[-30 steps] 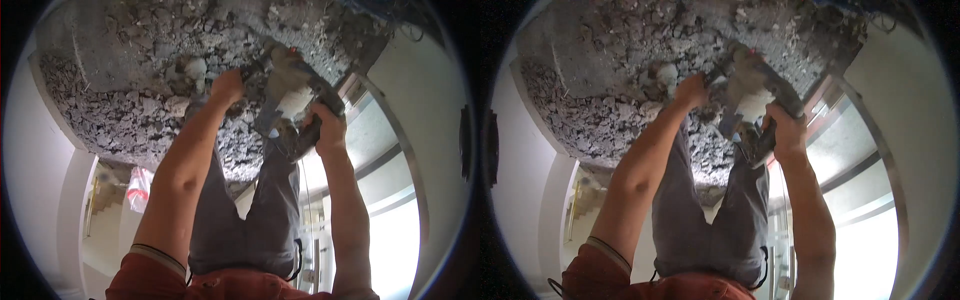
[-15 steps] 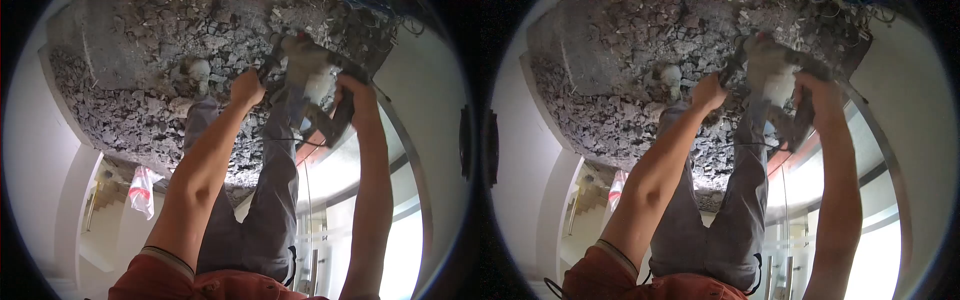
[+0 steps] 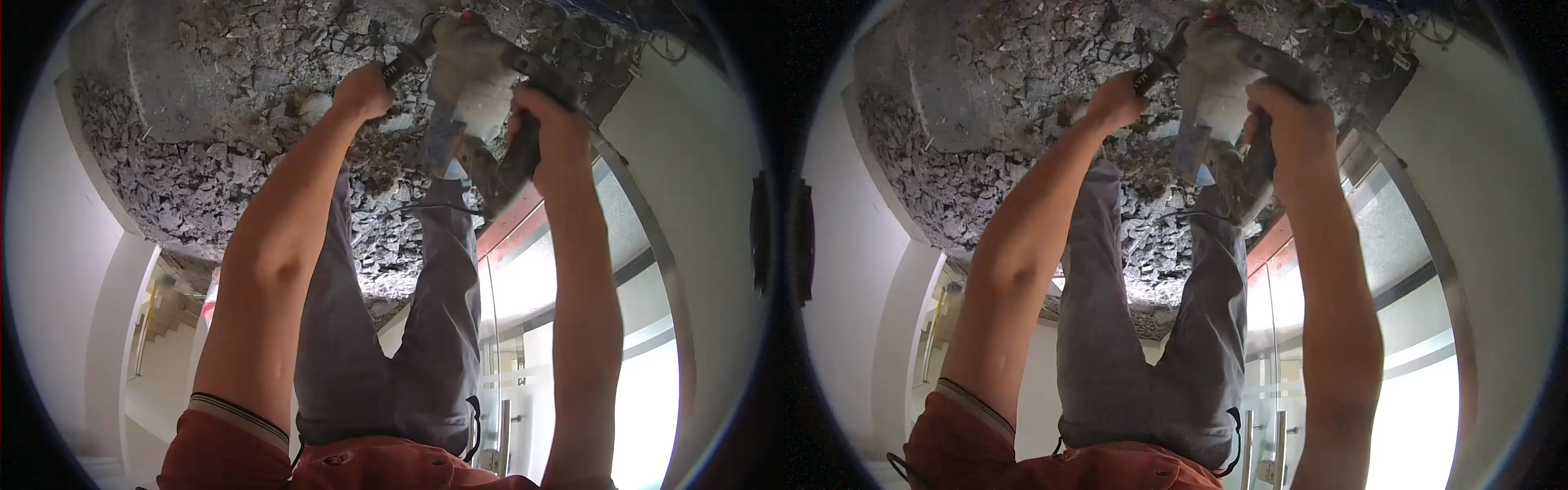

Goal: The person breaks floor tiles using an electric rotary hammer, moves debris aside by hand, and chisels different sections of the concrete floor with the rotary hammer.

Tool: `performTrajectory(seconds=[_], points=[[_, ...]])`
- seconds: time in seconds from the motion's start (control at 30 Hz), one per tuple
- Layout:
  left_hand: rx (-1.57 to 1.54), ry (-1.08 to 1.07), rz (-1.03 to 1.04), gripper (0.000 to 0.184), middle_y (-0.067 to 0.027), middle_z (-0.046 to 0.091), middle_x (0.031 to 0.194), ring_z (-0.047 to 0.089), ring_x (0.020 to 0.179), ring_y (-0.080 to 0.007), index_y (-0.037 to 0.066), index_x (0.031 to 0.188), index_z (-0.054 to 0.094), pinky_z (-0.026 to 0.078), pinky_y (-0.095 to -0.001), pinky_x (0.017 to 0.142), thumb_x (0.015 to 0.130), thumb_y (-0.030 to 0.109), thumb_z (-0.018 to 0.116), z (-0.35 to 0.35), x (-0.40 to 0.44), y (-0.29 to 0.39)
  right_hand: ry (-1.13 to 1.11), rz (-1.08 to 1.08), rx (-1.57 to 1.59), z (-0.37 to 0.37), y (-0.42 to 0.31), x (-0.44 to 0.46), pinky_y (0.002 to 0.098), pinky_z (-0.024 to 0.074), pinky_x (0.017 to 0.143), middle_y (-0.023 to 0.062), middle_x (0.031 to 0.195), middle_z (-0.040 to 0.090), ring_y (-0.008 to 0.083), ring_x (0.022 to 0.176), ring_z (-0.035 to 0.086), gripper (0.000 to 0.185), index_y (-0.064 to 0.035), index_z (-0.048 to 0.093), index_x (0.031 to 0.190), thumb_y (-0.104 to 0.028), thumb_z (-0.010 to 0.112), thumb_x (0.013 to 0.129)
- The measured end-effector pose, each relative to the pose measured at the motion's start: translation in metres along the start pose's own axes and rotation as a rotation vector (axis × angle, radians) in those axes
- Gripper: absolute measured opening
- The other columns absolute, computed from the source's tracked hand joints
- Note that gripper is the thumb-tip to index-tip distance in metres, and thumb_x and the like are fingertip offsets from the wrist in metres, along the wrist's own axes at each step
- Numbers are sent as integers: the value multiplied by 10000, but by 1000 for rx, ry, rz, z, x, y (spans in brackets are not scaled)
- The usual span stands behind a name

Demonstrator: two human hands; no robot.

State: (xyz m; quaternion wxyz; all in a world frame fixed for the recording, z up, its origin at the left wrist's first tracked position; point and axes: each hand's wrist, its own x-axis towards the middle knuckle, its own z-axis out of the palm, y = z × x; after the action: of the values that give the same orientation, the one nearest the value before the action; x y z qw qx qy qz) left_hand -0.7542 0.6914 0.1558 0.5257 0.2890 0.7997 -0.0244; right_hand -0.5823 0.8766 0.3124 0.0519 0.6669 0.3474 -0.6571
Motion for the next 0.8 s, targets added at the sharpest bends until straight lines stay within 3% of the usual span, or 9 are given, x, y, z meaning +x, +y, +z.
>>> performTrajectory(seconds=[0.07, 0.1, 0.13, 0.2, 0.27, 0.47, 0.6, 0.7, 0.8], points=[[33, -110, 36, 422, -219, 708, 980, 708, 880, -361, 11, 1260, 605, 559, -502, 746, 886, 199, 661, -5, 14, -6, 20, -28, -13, 5, -12, 2, 305, 463, 566, 49, 715, 602, 158, 586, 569, 86, -30, 661, 856, -103, 701, 837], [-2, -196, -81, 385, -217, 704, 948, 697, 814, -345, -28, 1231, 616, 542, -507, 694, 904, 174, 640, -4, 7, -1, 34, -28, -27, 7, -13, -6, 312, 463, 563, 49, 698, 597, 162, 585, 570, 92, -39, 658, 826, -115, 708, 836], [-70, -141, -10, 347, -235, 695, 958, 686, 779, -333, -56, 1196, 631, 527, -510, 658, 921, 156, 622, -4, 0, -5, 42, -2, -32, 10, -7, -14, 312, 463, 563, 49, 698, 597, 162, 585, 570, 92, -39, 658, 826, -115, 708, 836], [-17, -262, -119, 346, -241, 696, 996, 694, 816, -350, -50, 1197, 639, 533, -512, 681, 920, 157, 629, 4, 25, -11, 5, -94, -76, 21, -9, -3, 323, 459, 563, 53, 664, 582, 171, 581, 565, 121, -47, 640, 787, -130, 707, 844], [19, -161, -49, 342, -254, 697, 1044, 698, 933, -395, -50, 1197, 629, 551, -503, 756, 915, 138, 592, 1, 17, -6, 8, -128, 28, 28, -16, 4, 320, 454, 576, 52, 644, 574, 169, 578, 558, 153, -50, 629, 764, -150, 690, 863], [-211, -7, -61, 349, -273, 697, 1026, 684, 976, -440, -28, 1148, 618, 540, -530, 836, 859, 165, 648, 24, -27, 15, -5, -111, -154, -18, -13, 1, 291, 422, 585, 26, 666, 612, 145, 572, 559, 205, -56, 655, 733, -205, 709, 864], [-253, 24, -83, 447, -257, 701, 1029, 688, 974, -433, -26, 1220, 597, 544, -511, 868, 854, 211, 693, 21, -79, 1, -58, -183, -211, 5, -24, -55, 276, 455, 581, 30, 700, 590, 128, 592, 563, 117, -25, 653, 886, -135, 691, 874], [-145, 20, -67, 448, -227, 711, 1023, 694, 980, -411, 31, 1247, 605, 544, -507, 864, 852, 219, 698, -15, -78, -16, -65, -204, 34, 32, -8, -78, 293, 456, 539, 45, 715, 595, 142, 594, 570, 172, 20, 651, 981, -49, 693, 829], [68, 108, 59, 397, -185, 720, 1039, 699, 990, -390, 78, 1227, 637, 544, -499, 859, 849, 196, 671, -54, -19, -36, -44, -222, 189, 58, -3, -52, 303, 474, 548, 60, 752, 600, 154, 602, 581, 106, -9, 633, 905, -66, 693, 838]])
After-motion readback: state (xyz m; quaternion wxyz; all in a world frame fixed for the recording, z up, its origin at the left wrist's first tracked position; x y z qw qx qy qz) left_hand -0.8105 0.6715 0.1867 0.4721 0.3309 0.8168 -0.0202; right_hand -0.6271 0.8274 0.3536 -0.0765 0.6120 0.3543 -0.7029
